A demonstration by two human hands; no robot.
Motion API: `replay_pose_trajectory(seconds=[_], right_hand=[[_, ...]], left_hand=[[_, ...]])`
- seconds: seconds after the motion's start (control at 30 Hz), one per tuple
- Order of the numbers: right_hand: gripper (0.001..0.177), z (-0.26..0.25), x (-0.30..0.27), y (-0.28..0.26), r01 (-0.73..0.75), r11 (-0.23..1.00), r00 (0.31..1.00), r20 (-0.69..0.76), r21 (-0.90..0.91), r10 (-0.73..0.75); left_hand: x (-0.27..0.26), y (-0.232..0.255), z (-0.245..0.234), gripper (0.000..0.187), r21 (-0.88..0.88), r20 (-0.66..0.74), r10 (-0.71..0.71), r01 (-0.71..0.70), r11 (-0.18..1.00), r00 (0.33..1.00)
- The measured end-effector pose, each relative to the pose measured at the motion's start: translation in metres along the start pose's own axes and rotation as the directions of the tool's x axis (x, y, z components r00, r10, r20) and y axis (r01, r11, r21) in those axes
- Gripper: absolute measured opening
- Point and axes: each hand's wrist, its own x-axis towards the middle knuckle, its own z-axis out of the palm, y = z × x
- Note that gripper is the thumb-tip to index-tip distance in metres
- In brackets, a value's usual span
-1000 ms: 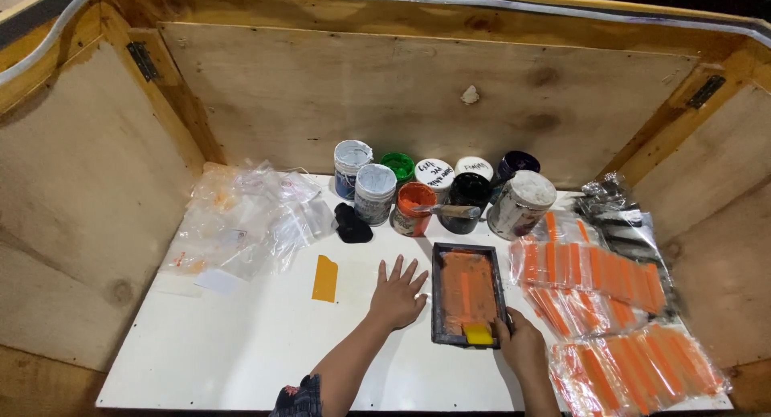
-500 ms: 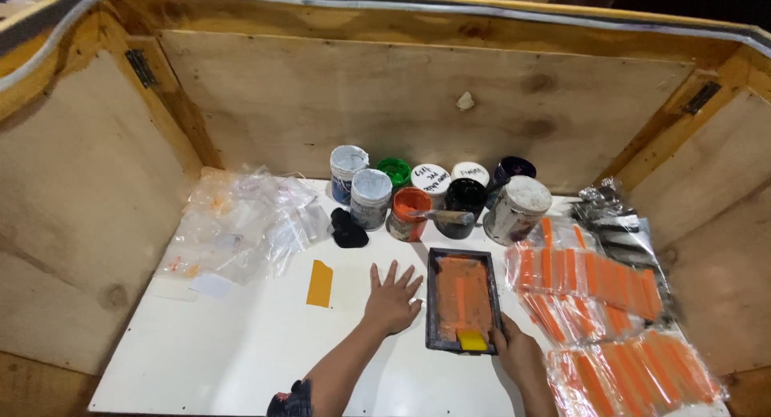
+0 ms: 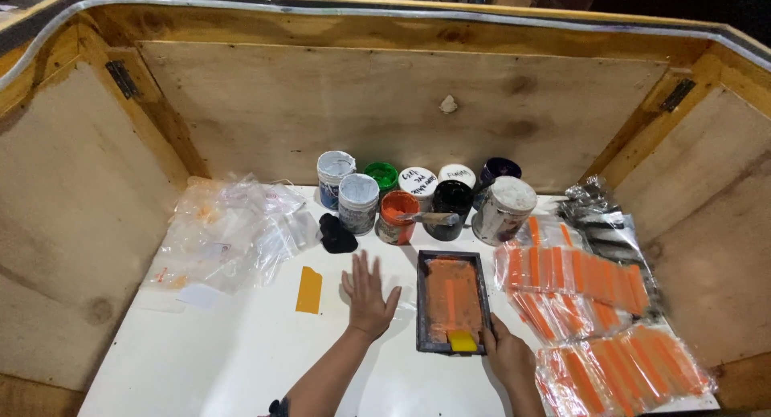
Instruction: The person uses a yellow squeegee to spread orange ink across a screen printing frame. They then use a metal spatula to add more orange ink from a container onto the screen and continue spreading it with the squeegee. The workspace contains several paint containers and stacks of orange printed items.
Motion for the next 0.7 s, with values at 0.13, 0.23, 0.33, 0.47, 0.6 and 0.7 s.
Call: replay_pose_trajectory(seconds=[0.13, 0.23, 0.33, 0.47, 0.6, 0.7], right_hand=[[0.056, 0.001, -0.006, 0.001, 0.047, 0.998, 0.998, -0.039, 0.043, -0.046], [0.054, 0.002, -0.005, 0.001, 0.099, 0.995, 0.991, -0.088, 0.030, -0.096], [0.055, 0.000, -0.006, -0.001, 0.087, 0.995, 0.993, -0.086, 0.043, -0.083], [0.055, 0.001, -0.007, -0.002, 0.063, 0.998, 0.996, -0.062, 0.029, -0.061], [0.056, 0.004, -0.002, -0.001, 0.045, 0.999, 0.998, -0.043, -0.017, -0.046], [0.054, 0.008, 0.000, 0.002, 0.063, 0.998, 0.996, -0.064, -0.026, -0.065]], left_hand=[[0.024, 0.028, -0.039, 0.065, 0.021, 0.541, -0.024, 0.016, 1.000, 0.841], [0.040, 0.040, -0.052, 0.062, 0.013, 0.707, 0.056, -0.091, 0.996, 0.705], [0.052, 0.049, -0.060, 0.064, 0.039, 0.846, 0.038, -0.132, 0.991, 0.532], [0.061, 0.058, -0.070, 0.070, 0.078, 0.913, -0.020, -0.125, 0.989, 0.408], [0.069, 0.063, -0.075, 0.069, 0.122, 0.943, -0.073, -0.133, 0.984, 0.324], [0.065, 0.059, -0.070, 0.069, 0.117, 0.939, -0.067, -0.131, 0.984, 0.337]])
